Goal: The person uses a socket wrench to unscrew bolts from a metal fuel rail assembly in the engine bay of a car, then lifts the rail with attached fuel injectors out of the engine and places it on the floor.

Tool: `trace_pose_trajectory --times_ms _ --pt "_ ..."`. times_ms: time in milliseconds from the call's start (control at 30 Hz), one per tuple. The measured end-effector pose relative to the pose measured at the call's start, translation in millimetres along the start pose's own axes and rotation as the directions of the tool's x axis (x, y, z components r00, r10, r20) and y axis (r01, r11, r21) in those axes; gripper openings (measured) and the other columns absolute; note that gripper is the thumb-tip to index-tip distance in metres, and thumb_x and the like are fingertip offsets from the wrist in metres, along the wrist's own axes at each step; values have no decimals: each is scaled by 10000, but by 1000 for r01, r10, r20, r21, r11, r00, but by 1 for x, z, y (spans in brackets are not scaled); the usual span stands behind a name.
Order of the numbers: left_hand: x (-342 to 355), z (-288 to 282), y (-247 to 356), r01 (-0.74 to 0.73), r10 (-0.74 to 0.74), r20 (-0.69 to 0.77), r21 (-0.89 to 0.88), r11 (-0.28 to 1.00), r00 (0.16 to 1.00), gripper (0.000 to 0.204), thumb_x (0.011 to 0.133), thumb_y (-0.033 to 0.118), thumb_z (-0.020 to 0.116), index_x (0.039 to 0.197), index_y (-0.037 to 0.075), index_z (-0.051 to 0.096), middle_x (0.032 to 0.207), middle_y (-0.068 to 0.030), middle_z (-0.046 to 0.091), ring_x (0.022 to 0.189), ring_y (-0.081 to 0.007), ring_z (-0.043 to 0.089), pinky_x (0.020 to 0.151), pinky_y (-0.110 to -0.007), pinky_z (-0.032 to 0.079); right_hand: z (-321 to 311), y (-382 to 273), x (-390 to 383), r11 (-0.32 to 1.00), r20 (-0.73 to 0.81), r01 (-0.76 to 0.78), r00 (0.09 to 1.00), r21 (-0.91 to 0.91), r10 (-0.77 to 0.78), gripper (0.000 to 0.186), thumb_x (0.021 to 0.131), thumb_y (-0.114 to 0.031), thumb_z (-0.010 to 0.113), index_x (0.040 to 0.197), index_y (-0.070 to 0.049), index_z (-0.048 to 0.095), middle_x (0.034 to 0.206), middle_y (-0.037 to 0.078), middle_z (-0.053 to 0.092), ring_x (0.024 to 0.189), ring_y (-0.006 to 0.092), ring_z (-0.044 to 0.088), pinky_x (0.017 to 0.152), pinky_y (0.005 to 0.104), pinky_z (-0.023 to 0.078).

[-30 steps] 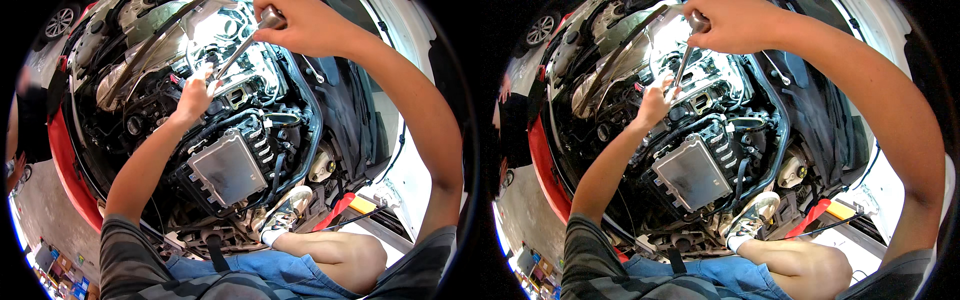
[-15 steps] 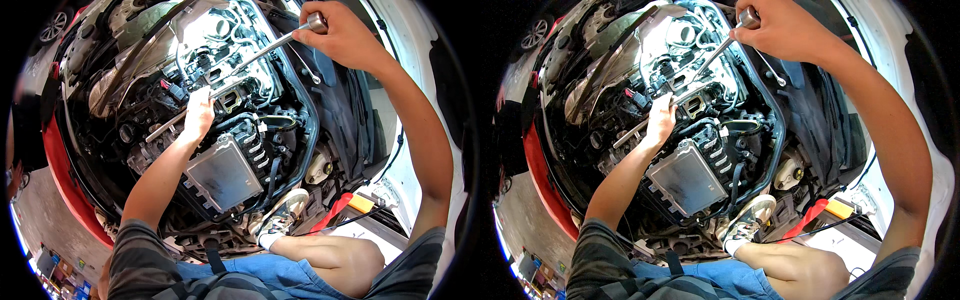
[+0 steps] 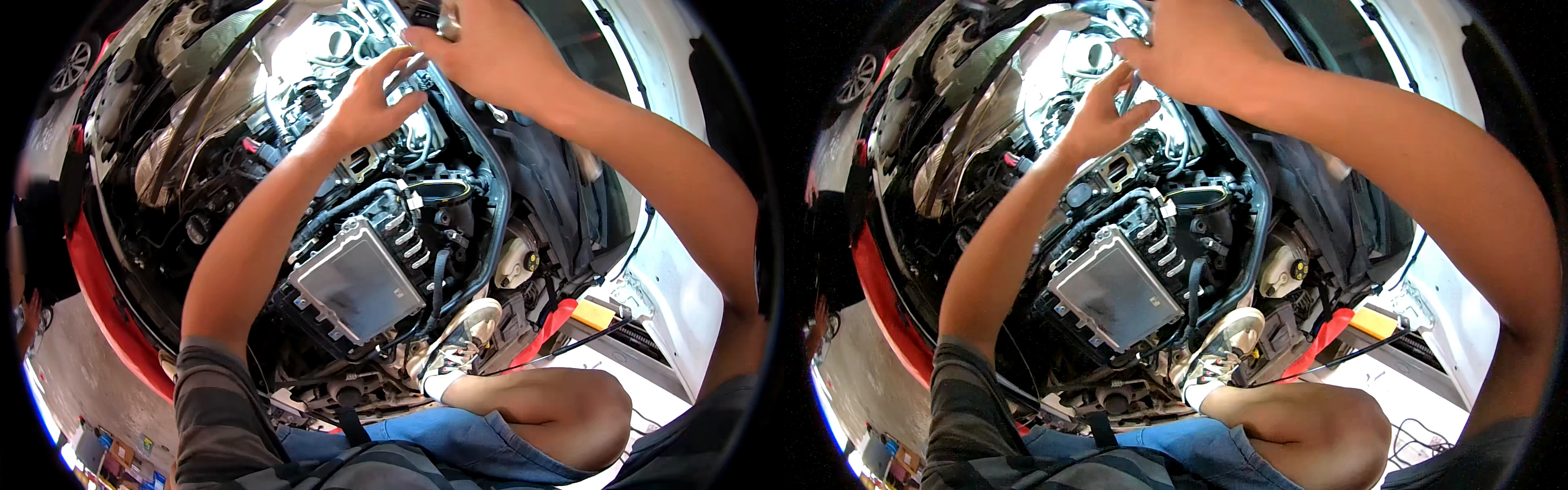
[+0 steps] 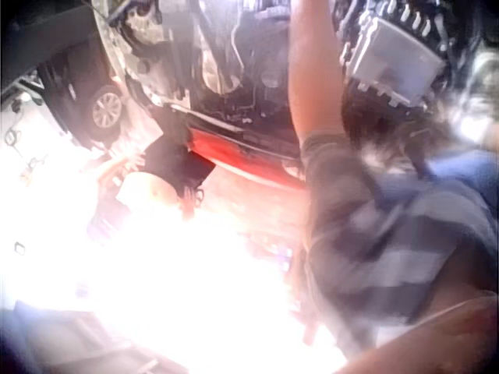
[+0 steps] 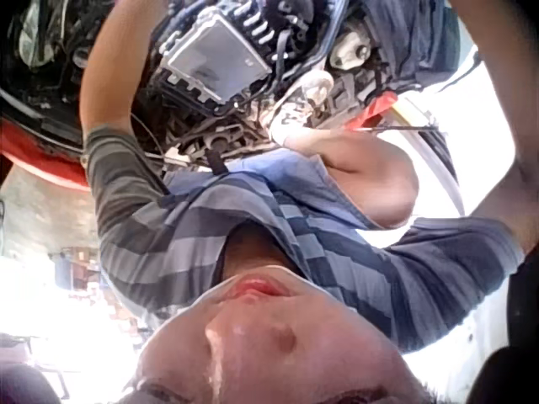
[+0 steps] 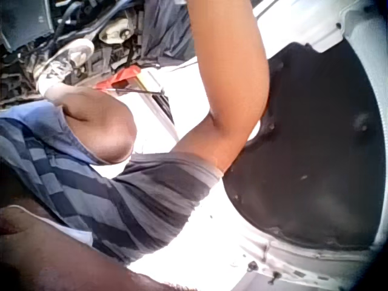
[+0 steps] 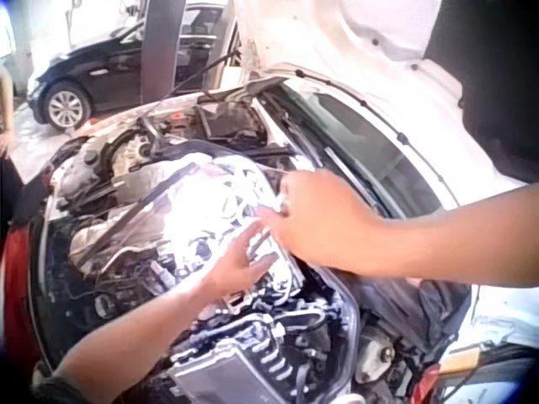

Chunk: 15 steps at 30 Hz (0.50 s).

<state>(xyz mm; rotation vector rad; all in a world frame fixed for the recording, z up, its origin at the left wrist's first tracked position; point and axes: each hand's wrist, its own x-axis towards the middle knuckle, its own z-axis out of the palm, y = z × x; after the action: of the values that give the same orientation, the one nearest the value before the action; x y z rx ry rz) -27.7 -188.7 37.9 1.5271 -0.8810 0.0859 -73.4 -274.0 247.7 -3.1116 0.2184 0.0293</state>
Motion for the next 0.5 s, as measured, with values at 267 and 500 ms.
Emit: trace_pose_trajectory --times_ms 267,500 --pt "60 47 -2 116 -193 -94 -524 844 977 113 834 85 659 777 30 579 707 33 536 638 -45 461 511 -230 372 11 31 20 985 -144 173 975 26 -168 486 751 -407 697 745 74 629 733 277 627 732 413 637 682 441 514" --pt "32 27 62 239 -270 -361 -128 963 893 255 811 195 619 644 3 626 535 -68 568 521 -94 505 515 -281 396 6 44 32 752 -6 617 772 -233 -635 471 782 -470 619 868 -8 647 696 247 627 767 385 648 714 448 518"
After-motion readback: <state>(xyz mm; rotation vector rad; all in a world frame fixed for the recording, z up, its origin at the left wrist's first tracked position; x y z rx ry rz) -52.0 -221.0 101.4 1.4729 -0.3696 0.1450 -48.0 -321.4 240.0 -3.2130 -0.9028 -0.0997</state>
